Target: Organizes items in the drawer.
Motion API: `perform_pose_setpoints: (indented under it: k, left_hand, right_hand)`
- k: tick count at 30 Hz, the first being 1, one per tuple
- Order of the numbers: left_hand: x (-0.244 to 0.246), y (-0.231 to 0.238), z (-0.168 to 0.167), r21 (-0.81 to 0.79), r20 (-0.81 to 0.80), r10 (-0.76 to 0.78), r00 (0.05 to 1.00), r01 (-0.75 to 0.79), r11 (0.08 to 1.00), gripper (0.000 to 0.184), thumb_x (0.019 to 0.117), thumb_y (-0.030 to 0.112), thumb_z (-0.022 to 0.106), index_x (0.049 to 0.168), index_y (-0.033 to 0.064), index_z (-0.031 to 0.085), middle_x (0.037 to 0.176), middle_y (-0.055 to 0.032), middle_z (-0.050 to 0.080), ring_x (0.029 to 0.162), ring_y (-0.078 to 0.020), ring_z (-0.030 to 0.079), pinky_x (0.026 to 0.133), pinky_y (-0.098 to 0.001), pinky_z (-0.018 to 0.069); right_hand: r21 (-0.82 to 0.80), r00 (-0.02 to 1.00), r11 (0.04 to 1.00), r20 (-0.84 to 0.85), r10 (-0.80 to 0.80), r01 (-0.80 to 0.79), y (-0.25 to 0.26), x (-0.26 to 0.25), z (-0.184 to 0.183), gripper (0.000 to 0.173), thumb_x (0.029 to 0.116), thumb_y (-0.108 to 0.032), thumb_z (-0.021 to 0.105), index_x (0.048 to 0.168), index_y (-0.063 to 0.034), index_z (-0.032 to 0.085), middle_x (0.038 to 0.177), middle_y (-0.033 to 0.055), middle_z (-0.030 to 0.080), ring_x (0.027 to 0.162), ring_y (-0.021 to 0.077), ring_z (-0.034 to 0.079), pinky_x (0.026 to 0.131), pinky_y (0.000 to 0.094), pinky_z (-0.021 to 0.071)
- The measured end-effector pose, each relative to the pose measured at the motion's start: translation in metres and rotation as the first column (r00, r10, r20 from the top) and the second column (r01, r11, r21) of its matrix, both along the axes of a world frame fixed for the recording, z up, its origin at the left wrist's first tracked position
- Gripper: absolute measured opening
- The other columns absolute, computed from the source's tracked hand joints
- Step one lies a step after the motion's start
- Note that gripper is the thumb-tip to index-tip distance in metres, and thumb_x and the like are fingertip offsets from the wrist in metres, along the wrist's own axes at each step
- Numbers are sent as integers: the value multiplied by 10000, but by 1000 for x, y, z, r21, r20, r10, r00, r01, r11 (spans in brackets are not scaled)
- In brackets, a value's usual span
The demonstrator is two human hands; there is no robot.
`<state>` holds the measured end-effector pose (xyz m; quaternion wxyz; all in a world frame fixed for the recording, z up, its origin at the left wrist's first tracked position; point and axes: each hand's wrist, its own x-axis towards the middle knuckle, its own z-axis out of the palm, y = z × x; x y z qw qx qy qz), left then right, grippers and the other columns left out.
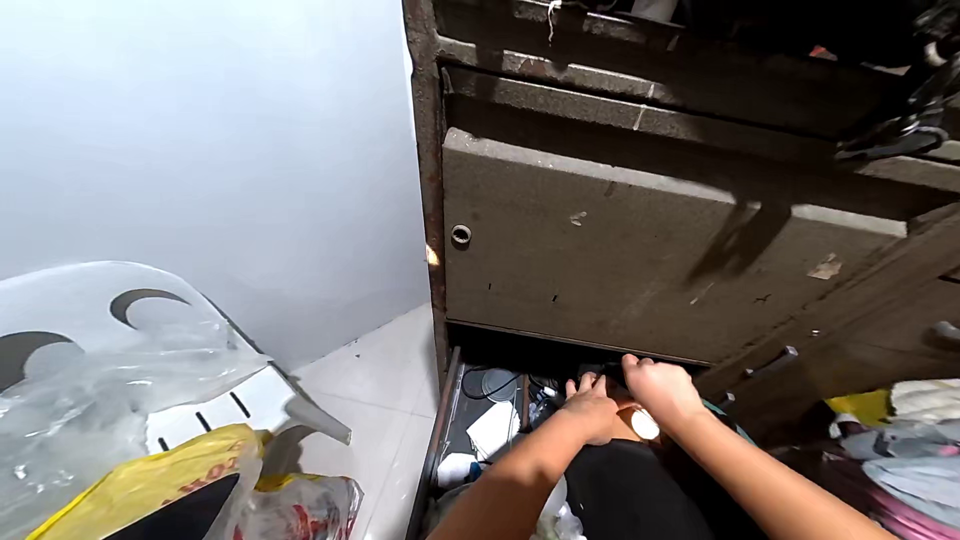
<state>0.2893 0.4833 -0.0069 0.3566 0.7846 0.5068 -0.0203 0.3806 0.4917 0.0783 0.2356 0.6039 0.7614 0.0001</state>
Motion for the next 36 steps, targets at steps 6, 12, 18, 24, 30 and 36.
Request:
perform_pose_setpoints:
  k: [6,12,18,24,30,36]
  left_hand:
    - [6,-2,4,33,-28,29,999,-28,999,649,842,1,708,1460,89,530,1649,-191,238,1535,-454,131,1104,-741,273]
    - [21,6,-3,30,-13,35,999,-35,999,659,873,98,731,1494,136,513,1664,-103,265,1528,-429,176,1124,-754,212]
    - [18,5,2,-2,-75,-38,996,38,999,434,970,243,648,1341,20,621,1674,-112,264,1554,-367,158,1178,-695,154]
    - [13,-13,-5,43,-24,-22,999,23,999,676,913,47,660,1538,22,403,1699,-189,131,1571,-406,48,1200,-693,93]
    - [-1,-36,-31,-31,321,321,891,-328,944,739,975,80,570,1603,-40,200,1690,-245,120,1583,-381,45,1277,-531,51]
    - [-6,-61,-55,-408,781,571,253,-486,773,825,903,17,543,1606,-60,118,1667,-285,144,1564,-320,181,1270,-419,190]
  right_hand:
    - [-162,995,982,37,-96,101,12,10,6,568,969,-209,666,1495,-107,476,1476,248,502,1296,463,546,967,628,490]
    - [-21,945,968,225,-238,249,-8,1,-16,565,1031,48,417,1577,-28,294,1427,305,474,1258,459,555,942,540,517]
    - [-17,993,1000,120,-16,18,-8,14,-15,350,1066,16,311,1322,108,532,1251,291,640,1202,443,631,939,560,521]
    - [-12,977,995,-186,-100,100,4,23,-10,366,1068,-266,472,1229,-2,667,1247,221,681,1250,375,615,1019,566,459]
    - [-197,875,969,-429,-223,150,-13,71,17,861,907,-586,706,1587,-167,385,1578,223,403,1418,471,413,1108,709,329]
    - [38,586,973,-803,-106,227,-110,173,55,1017,838,-474,725,1592,25,258,1503,314,459,1314,409,549,1050,545,485]
